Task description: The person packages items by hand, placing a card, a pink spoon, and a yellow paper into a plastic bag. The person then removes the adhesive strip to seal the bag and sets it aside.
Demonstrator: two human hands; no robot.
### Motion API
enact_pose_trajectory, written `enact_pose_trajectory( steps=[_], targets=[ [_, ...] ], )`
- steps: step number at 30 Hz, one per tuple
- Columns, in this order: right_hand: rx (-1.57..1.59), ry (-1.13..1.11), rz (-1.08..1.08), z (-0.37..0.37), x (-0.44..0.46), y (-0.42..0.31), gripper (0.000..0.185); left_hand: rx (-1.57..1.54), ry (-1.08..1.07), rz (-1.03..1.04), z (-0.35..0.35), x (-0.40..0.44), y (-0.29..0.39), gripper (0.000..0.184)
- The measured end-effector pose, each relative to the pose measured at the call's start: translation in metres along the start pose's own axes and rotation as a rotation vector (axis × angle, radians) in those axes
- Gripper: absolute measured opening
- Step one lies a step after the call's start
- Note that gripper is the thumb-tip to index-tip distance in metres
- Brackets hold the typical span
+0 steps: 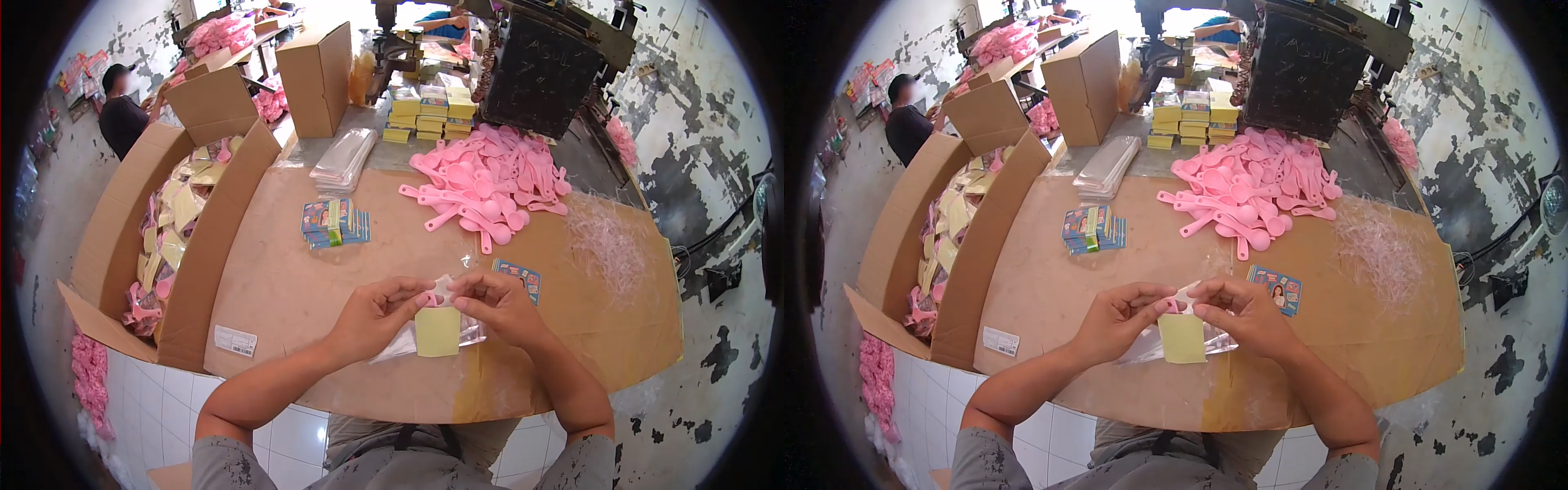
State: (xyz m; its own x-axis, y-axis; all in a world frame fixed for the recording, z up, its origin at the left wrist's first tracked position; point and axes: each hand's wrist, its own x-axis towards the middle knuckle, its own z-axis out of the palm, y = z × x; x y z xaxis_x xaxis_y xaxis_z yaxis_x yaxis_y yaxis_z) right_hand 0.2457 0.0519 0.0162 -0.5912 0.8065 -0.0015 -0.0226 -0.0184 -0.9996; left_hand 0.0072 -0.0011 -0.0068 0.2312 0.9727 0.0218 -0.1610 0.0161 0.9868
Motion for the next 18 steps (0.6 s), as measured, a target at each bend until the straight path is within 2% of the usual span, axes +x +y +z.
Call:
enact_pose_trajectory(
  steps=[6,13,16,18],
  targets=[
    [-0.029,0.06,0.029,-0.008,-0.001,0.013,0.016,0.05,0.029,0.052,-0.001,-0.001,-0.003,0.027],
    [0.017,0.034,-0.11,-0.015,-0.001,0.028,0.015,0.175,0.012,0.112,-0.003,-0.002,0.001,0.024],
    [-0.015,0.013,-0.119,-0.019,0.0,0.026,0.017,0.186,-0.066,0.16,-0.01,0.001,-0.006,0.024],
    [-0.053,-0.024,-0.147,-0.025,0.0,0.027,0.017,0.082,-0.058,0.155,-0.012,0.002,-0.009,0.023]
  ],
)
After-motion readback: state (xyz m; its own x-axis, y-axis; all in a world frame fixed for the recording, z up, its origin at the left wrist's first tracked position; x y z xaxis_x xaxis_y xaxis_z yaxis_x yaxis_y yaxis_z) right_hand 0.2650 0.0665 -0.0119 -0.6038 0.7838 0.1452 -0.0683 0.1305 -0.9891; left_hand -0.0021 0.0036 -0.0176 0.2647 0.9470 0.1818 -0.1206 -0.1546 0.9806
